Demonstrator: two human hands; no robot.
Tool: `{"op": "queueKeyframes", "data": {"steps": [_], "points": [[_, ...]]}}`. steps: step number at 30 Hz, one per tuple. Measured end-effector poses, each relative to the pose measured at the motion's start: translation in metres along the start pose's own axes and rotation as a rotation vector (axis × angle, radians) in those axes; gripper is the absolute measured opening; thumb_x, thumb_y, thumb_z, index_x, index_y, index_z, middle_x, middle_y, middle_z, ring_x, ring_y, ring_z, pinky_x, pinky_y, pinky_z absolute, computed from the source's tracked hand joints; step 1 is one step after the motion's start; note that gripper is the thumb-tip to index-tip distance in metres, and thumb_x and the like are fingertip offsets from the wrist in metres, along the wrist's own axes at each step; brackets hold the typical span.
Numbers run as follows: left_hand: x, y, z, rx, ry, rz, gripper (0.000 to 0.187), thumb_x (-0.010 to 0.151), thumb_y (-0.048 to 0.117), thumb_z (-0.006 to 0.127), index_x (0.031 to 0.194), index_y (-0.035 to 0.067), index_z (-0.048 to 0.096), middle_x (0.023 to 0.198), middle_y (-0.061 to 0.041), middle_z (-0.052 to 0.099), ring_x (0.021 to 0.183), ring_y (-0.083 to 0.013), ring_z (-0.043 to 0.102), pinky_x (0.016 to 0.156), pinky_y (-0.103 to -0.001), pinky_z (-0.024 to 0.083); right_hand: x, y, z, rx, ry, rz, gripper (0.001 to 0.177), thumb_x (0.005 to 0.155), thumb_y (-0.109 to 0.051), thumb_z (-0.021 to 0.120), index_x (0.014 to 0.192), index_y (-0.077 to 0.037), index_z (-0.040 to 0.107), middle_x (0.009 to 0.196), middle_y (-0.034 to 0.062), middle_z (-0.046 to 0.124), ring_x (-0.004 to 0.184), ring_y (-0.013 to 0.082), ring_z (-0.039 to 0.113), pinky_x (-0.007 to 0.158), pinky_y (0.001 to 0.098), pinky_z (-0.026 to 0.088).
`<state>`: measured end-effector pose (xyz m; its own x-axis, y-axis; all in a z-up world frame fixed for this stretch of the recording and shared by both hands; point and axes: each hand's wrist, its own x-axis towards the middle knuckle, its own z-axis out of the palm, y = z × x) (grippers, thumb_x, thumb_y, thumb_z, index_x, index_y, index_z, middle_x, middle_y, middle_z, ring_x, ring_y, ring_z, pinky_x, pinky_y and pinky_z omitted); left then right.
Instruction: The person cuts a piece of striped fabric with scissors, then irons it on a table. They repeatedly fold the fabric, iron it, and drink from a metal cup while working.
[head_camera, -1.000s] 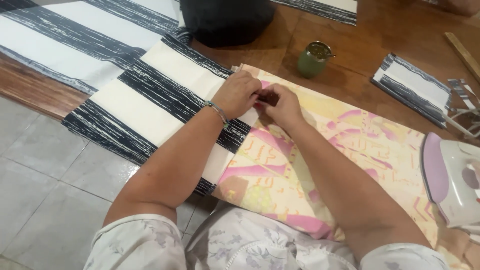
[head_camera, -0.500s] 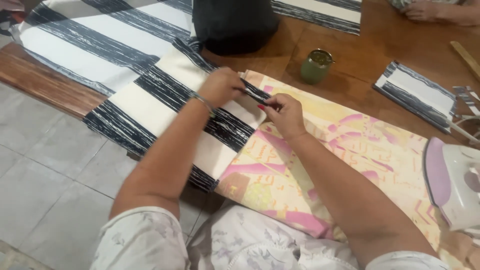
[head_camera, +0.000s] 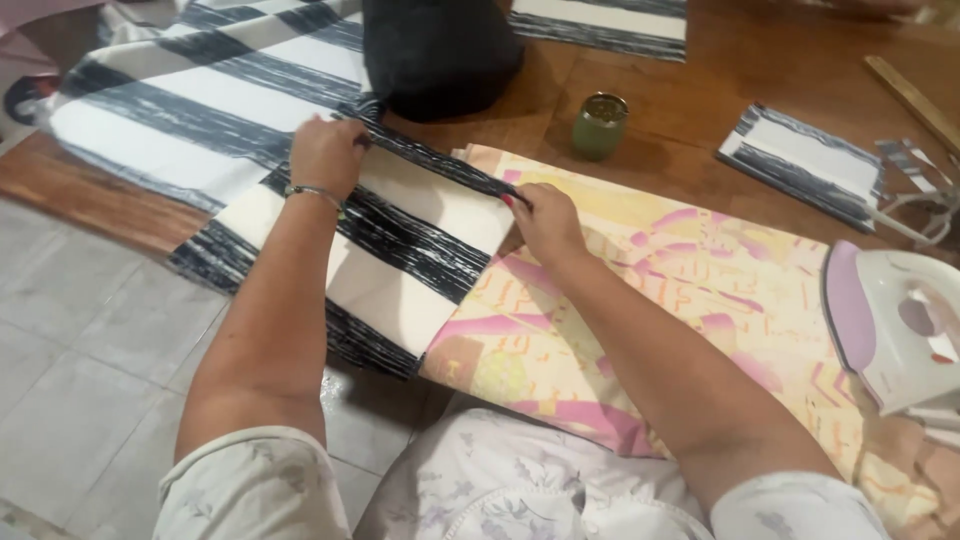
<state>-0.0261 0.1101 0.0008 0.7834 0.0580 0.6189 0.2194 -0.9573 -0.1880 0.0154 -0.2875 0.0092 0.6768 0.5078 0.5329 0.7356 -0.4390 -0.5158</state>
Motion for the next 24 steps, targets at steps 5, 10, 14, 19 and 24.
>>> {"op": "queueKeyframes", "data": {"steps": [5, 10, 14, 19, 24], "points": [[0.027, 0.104, -0.022, -0.087, 0.230, -0.005, 0.020, 0.090, 0.016, 0.064, 0.108, 0.023, 0.071, 0.090, -0.003, 0.068, 0.093, -0.0253, 0.067, 0.103, -0.054, 0.040, 0.009, 0.002, 0.003, -0.100, 0.069, -0.083, 0.009, 0.095, -0.024, 0.066, 0.092, -0.022, 0.074, 0.087, 0.0066, 0.066, 0.082, 0.0305, 0.070, 0.075, 0.0404, 0.058], [0.007, 0.173, -0.054, -0.953, -0.136, 0.268, 0.048, 0.075, 0.002, 0.059, 0.121, 0.013, 0.070, 0.105, -0.017, 0.072, 0.106, -0.0413, 0.066, 0.103, -0.053, 0.049, 0.018, 0.019, 0.018, -0.320, 0.214, -0.407, 0.008, 0.095, -0.024, 0.067, 0.092, -0.018, 0.073, 0.101, 0.0041, 0.061, 0.088, 0.0284, 0.066, 0.077, 0.0372, 0.056], [0.000, 0.176, -0.037, -0.816, 0.029, 0.369, 0.045, 0.065, 0.009, 0.070, 0.110, 0.016, 0.068, 0.095, -0.006, 0.065, 0.099, -0.0308, 0.065, 0.095, -0.045, 0.052, 0.012, 0.031, 0.031, -0.267, 0.224, -0.485, 0.011, 0.097, -0.023, 0.062, 0.094, -0.020, 0.073, 0.092, 0.0004, 0.065, 0.086, 0.0230, 0.066, 0.079, 0.0359, 0.053], [-0.003, 0.168, -0.032, -0.722, 0.144, 0.367, 0.022, 0.076, 0.014, 0.077, 0.097, 0.018, 0.071, 0.087, -0.003, 0.065, 0.093, -0.0265, 0.067, 0.094, -0.039, 0.053, 0.007, 0.037, 0.022, -0.286, 0.192, -0.422, 0.012, 0.097, -0.029, 0.062, 0.105, -0.021, 0.065, 0.085, 0.0000, 0.065, 0.085, 0.0212, 0.068, 0.084, 0.0380, 0.055], [-0.005, 0.152, -0.024, -0.634, 0.094, 0.365, 0.020, 0.078, 0.024, 0.083, 0.095, 0.022, 0.074, 0.090, 0.000, 0.075, 0.095, -0.0210, 0.072, 0.107, -0.037, 0.049, 0.005, 0.023, 0.003, -0.130, 0.085, -0.379, 0.008, 0.089, -0.023, 0.071, 0.097, -0.019, 0.070, 0.102, 0.0015, 0.068, 0.094, 0.0276, 0.066, 0.083, 0.0424, 0.054]]}}
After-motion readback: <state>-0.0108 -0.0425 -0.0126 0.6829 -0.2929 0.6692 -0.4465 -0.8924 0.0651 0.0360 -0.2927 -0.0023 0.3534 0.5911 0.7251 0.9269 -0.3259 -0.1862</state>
